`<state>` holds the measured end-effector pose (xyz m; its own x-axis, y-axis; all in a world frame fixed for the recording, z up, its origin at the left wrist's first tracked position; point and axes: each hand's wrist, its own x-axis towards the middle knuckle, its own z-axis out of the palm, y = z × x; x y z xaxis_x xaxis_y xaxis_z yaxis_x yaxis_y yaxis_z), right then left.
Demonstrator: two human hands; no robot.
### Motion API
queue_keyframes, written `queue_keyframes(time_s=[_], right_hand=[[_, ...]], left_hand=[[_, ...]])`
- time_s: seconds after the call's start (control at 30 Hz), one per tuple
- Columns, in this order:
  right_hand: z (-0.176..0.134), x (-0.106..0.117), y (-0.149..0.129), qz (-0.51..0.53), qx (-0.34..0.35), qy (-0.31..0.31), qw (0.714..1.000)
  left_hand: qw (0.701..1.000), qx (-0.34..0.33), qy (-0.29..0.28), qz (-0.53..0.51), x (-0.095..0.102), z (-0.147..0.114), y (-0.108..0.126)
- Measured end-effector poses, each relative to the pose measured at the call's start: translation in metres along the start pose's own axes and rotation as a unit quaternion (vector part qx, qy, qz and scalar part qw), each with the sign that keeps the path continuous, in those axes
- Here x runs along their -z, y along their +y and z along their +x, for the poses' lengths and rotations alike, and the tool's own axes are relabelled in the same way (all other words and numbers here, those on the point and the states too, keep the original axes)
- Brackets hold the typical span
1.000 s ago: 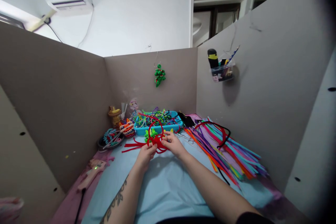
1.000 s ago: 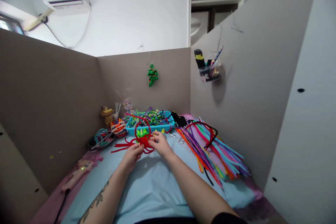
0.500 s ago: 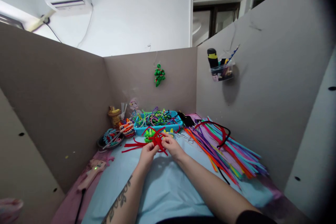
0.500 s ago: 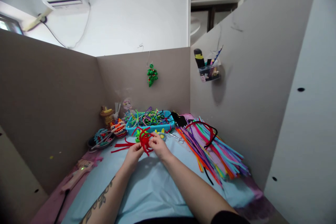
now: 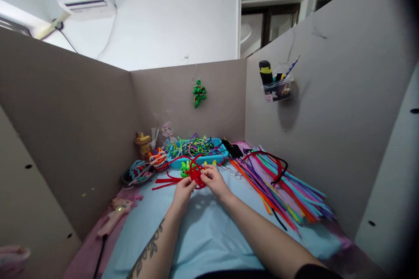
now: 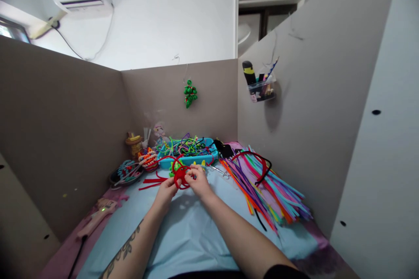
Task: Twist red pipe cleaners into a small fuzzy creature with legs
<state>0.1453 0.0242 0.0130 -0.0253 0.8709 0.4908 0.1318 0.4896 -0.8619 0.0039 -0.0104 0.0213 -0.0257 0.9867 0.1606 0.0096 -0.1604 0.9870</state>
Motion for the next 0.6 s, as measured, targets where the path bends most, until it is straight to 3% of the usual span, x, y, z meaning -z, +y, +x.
queue_keyframes(time_s=[0.13, 0.33, 0.6], right_hand=[[0.001, 0.002, 0.001, -0.049, 0.019, 0.013, 0.999], [0.0, 0.006, -0.008, -0.078, 0.041, -0.022, 0.996], [-0.009, 0.0, -0.013, -0.107, 0.074, -0.009, 0.991]], left_hand=[[0.999, 0.025, 0.004, -0.032, -0.001, 0.0, 0.001], [0.99, 0.06, -0.026, -0.122, 0.0, -0.002, 0.004], [0.993, 0.056, -0.032, -0.094, -0.001, -0.005, 0.005]])
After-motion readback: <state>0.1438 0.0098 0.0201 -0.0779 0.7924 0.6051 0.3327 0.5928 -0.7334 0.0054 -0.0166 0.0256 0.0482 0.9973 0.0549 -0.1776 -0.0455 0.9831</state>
